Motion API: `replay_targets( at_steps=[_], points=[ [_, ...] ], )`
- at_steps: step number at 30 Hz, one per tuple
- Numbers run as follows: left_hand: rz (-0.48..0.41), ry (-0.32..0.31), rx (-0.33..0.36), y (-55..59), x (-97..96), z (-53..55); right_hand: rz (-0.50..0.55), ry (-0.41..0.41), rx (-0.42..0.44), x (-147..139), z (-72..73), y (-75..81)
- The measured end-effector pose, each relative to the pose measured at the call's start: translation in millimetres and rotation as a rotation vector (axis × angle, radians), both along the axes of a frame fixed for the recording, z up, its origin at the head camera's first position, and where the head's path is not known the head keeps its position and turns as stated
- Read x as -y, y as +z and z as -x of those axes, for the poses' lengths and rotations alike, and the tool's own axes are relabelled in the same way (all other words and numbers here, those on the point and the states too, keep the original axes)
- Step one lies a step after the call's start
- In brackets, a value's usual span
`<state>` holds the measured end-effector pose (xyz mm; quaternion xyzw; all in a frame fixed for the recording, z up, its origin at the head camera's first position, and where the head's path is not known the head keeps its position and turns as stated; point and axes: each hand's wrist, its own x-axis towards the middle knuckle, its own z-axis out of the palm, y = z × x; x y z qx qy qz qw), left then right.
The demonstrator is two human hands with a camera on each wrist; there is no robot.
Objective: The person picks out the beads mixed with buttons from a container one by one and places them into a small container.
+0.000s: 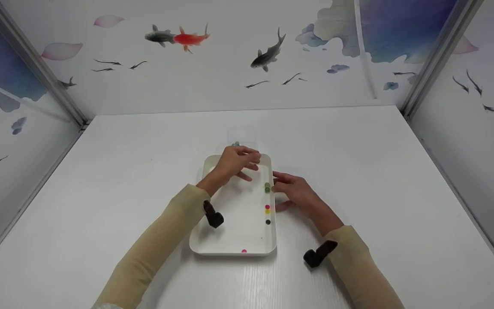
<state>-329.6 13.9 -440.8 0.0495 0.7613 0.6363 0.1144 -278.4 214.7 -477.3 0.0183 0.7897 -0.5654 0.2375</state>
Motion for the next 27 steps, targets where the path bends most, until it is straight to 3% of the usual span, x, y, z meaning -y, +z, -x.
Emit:
replay_targets(
  at_steps=[11,15,21,27],
  points=[
    [0.053,0.001,0.024,-7.4,-2.1,-5.4,-0.019,0.0,0.004,0,-0.8,0.3],
    [0.083,-0.025,0.037,-8.7,-2.3,-7.7,-0.012,-0.004,0.003,0,-0.5,-0.3],
    [0.048,-0.078,0.065,-11.2,-2.2,-8.2,0.044,0.008,-0.004,-1,0.2,-2.7],
    [0.074,-0.086,0.071,-12.5,-2.2,-9.3,0.029,0.009,-0.014,0,1.3,-1.7]
  ],
)
